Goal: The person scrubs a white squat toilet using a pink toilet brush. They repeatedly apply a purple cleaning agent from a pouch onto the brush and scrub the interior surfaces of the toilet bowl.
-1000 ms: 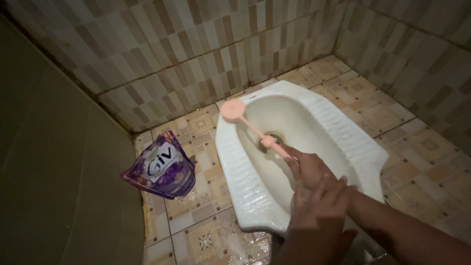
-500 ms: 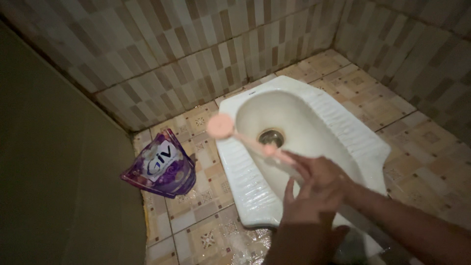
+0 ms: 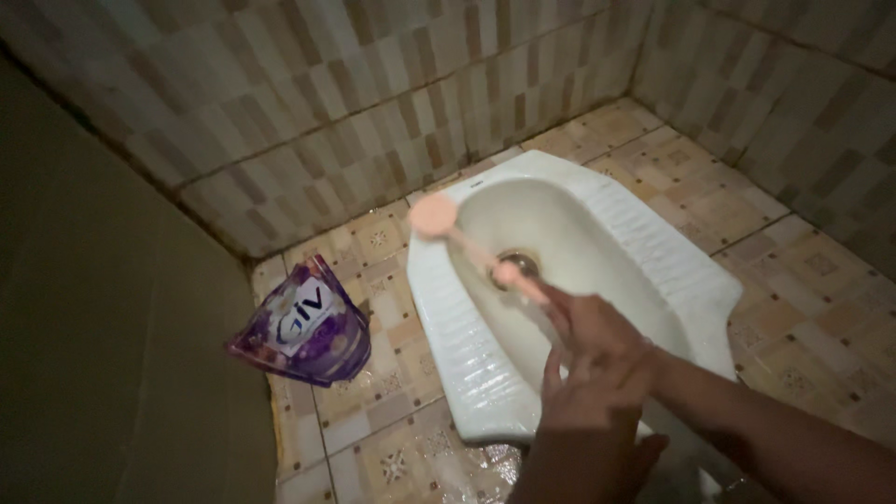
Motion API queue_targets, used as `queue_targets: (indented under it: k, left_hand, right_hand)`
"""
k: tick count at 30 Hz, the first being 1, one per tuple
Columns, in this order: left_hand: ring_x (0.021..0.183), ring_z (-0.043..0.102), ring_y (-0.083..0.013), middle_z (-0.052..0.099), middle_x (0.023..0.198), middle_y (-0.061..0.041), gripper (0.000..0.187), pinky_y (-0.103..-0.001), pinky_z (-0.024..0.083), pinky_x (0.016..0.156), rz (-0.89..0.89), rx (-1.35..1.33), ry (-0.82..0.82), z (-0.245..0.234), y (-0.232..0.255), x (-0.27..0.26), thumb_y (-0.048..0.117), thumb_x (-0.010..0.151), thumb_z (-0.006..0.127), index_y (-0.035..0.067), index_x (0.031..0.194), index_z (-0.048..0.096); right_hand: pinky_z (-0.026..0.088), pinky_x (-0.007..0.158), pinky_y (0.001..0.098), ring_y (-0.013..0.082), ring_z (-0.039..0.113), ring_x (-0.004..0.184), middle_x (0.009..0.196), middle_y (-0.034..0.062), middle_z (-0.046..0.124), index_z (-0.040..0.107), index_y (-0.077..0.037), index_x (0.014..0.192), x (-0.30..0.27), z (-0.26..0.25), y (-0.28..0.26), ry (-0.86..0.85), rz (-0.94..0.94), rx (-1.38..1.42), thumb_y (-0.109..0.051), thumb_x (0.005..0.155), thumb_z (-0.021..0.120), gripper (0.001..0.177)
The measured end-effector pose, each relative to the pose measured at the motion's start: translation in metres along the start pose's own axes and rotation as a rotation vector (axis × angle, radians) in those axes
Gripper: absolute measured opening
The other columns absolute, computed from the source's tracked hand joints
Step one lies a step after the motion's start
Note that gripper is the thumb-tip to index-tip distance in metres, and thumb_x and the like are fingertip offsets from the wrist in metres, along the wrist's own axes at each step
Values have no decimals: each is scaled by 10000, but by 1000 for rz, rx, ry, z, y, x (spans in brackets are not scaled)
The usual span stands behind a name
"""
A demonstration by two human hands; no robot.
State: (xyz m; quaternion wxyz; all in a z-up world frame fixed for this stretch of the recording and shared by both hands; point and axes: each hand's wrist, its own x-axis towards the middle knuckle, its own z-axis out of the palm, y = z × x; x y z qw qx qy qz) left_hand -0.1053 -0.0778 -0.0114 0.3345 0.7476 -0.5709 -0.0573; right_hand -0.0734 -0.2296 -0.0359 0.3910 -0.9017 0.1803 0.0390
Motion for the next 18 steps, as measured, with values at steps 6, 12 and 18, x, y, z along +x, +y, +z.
queue_targets:
  k: [6,12,18]
  left_hand:
    - [1413,445,-386,587,1507,-128,798,-698,148,1181,-16,-44,-19,-6,2,0,195,735,876,94,1463,566]
    - [1463,408,-352,522,1523,-118,738,-710,110,1180,-72,-11,-64,-11,5,11,234,779,867,141,1440,552]
    - [1464,368,-377,508,1528,-122,797,-699,74,1165,-22,27,-54,-6,-1,8,262,750,866,150,1467,537]
  right_hand:
    - [626,773,365,207,755,808,1024,128,791,469,-285,1554,29,-10,34,54,113,-5,-271,1038,489,517]
    - [573,804,308,163,744,879,1175,68,763,461,-221,1537,16,15,50,75,-316,135,-287,975,599,583]
    - [584,747,322,183,733,827,1080,102,752,433,-258,1561,19,21,41,121,-279,165,-348,1009,580,578]
